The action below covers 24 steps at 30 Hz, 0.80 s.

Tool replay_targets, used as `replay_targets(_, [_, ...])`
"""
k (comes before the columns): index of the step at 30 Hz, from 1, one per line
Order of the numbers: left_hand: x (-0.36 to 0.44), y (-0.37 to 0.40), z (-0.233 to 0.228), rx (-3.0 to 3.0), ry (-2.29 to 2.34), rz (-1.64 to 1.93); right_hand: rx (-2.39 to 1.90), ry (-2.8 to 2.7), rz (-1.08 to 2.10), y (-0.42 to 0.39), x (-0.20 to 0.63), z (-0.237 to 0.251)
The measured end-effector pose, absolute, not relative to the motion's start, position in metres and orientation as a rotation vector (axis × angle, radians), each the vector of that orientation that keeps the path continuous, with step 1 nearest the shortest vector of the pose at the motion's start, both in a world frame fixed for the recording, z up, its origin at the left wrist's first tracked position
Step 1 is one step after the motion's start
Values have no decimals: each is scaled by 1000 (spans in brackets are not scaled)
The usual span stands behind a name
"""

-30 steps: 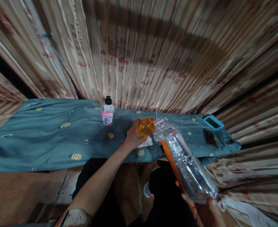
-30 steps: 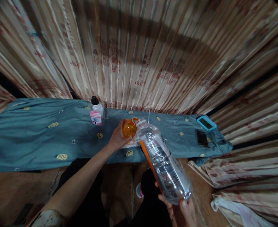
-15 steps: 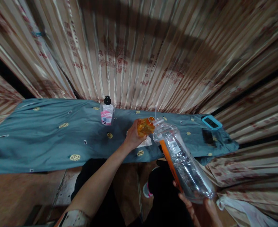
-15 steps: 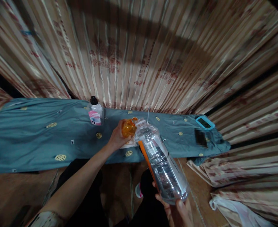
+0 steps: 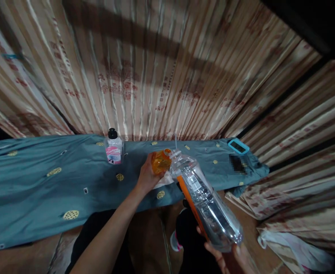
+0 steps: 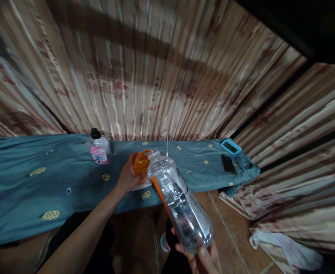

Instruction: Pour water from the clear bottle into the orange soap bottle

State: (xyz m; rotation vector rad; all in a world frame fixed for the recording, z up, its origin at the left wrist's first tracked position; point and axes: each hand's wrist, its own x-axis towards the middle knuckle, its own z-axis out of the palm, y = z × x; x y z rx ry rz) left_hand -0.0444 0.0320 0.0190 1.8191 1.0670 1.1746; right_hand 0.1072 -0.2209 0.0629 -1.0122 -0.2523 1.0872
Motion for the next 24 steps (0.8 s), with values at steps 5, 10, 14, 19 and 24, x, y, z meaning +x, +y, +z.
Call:
replay_targets(5, [-43, 33, 21, 1810, 1088, 1161, -1067, -275, 1037, -222, 104, 61])
replay_targets(10, [-42, 34, 20, 1793, 1081, 1167, -1092, -290, 1042, -224, 102, 62])
replay_targets(14, [-42, 34, 19, 1789, 1067, 1177, -1081, -290, 1038, -224, 102, 63])
replay_targets(19, [-41, 33, 21, 1783, 1060, 1176, -1051, -292, 1055, -224, 104, 62])
replay_targets(24, [-42, 34, 21, 1777, 1051, 1180, -1009, -299, 1070, -225, 104, 62])
